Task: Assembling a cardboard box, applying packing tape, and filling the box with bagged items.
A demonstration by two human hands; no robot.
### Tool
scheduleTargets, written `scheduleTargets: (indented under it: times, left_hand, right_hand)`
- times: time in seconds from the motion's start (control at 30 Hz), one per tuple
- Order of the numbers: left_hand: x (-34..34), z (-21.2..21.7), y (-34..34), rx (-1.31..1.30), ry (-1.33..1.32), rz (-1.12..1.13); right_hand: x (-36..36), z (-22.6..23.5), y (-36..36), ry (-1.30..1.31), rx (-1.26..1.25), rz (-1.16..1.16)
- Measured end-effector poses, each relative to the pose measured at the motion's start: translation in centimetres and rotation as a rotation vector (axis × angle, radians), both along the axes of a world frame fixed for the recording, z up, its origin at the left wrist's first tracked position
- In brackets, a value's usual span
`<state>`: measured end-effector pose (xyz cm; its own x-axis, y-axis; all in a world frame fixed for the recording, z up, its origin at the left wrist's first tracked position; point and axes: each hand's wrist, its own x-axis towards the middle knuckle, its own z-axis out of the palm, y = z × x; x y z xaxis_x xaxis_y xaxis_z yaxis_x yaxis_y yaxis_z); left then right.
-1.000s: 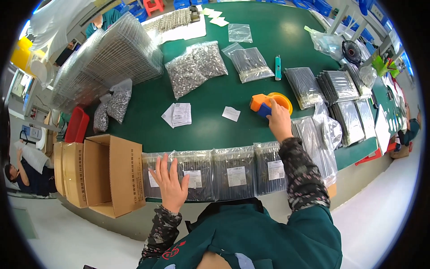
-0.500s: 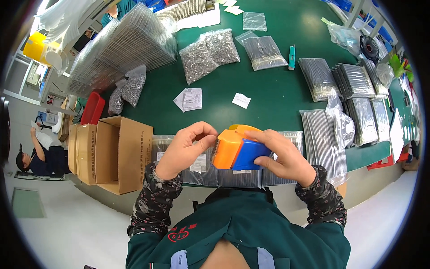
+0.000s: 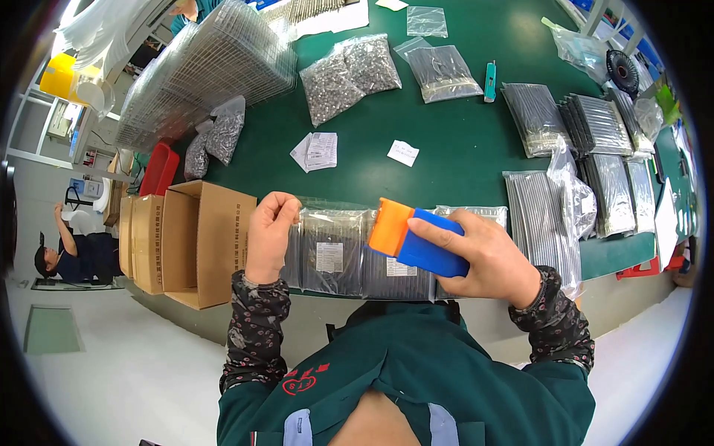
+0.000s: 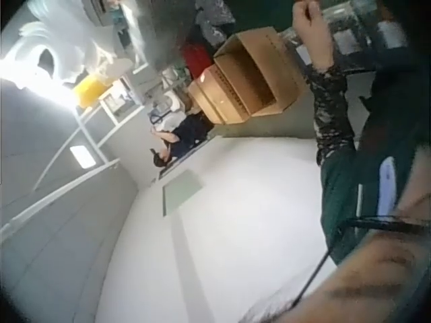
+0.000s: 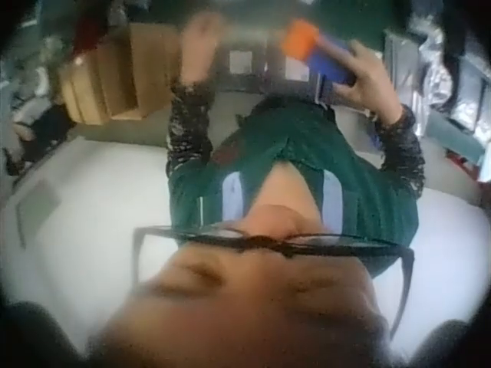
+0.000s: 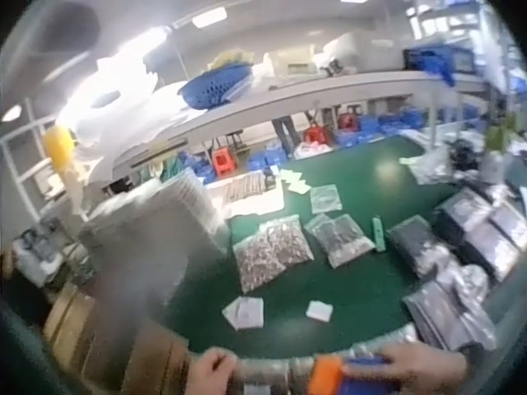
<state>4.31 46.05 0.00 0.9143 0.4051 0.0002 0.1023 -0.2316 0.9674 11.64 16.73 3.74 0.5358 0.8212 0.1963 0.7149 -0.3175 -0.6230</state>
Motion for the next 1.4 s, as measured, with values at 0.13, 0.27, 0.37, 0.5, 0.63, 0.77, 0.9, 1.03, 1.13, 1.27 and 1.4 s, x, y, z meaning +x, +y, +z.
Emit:
scheduleTargets:
  times: [0.13,0.27,0.37,0.5,0.63,0.77,0.9,1.03,1.13,1.27,1.4]
  left_hand:
    - [-0.3,0.6,-0.4,0.035,-0.025,0.006]
    - [0.2,2.7,-3.3,0.627,-0.297,-0.112]
    - [0.4,3.0,-7.4,1.086,-0.495,-0.419]
    - [0.6,4.9,-10.6,0.922,-0.721,-0.459]
    - [0.9,4.4,-7.1,0.878,-0.563,-0.311]
    - [-2.4,3.9,-4.6,0.793,-0.298,-0.168]
    - [-4.4,3.5,-3.2,0.755,-0.204,-0.077]
    - [-5.9,3.4,-1.9,0.713,-0.162,0.007]
    - [-7.3,2.4,0.0,0.659,-0.134,0.101]
    - [-9.6,0.0,3.0,0.519,-0.040,0.192]
    - [-10.9,-3.0,5.9,0.444,0.091,0.266]
  right_hand:
    - [0.4,-0.1,0.7,-0.268,-0.093,0.060]
    - [0.7,-1.5,2.0,-0.208,-0.121,-0.078]
    - [1.5,-3.1,3.8,-0.100,-0.075,-0.177]
    - [5.2,-7.1,5.3,-0.245,-0.091,-0.466]
    - [9.5,-11.4,3.0,-0.525,-0.167,-0.482]
    - [9.7,-14.8,1.2,-0.644,-0.407,-0.517]
    - [6.5,-9.7,5.1,-0.278,0.040,-0.400]
    - [2.5,-6.7,11.7,0.518,0.430,0.306]
    - [-1.0,-6.0,14.4,0.718,0.313,0.258]
    - [-4.7,-7.5,17.5,1.100,0.237,-0.051]
    - [-6.6,-9.1,20.8,1.075,0.135,-0.174]
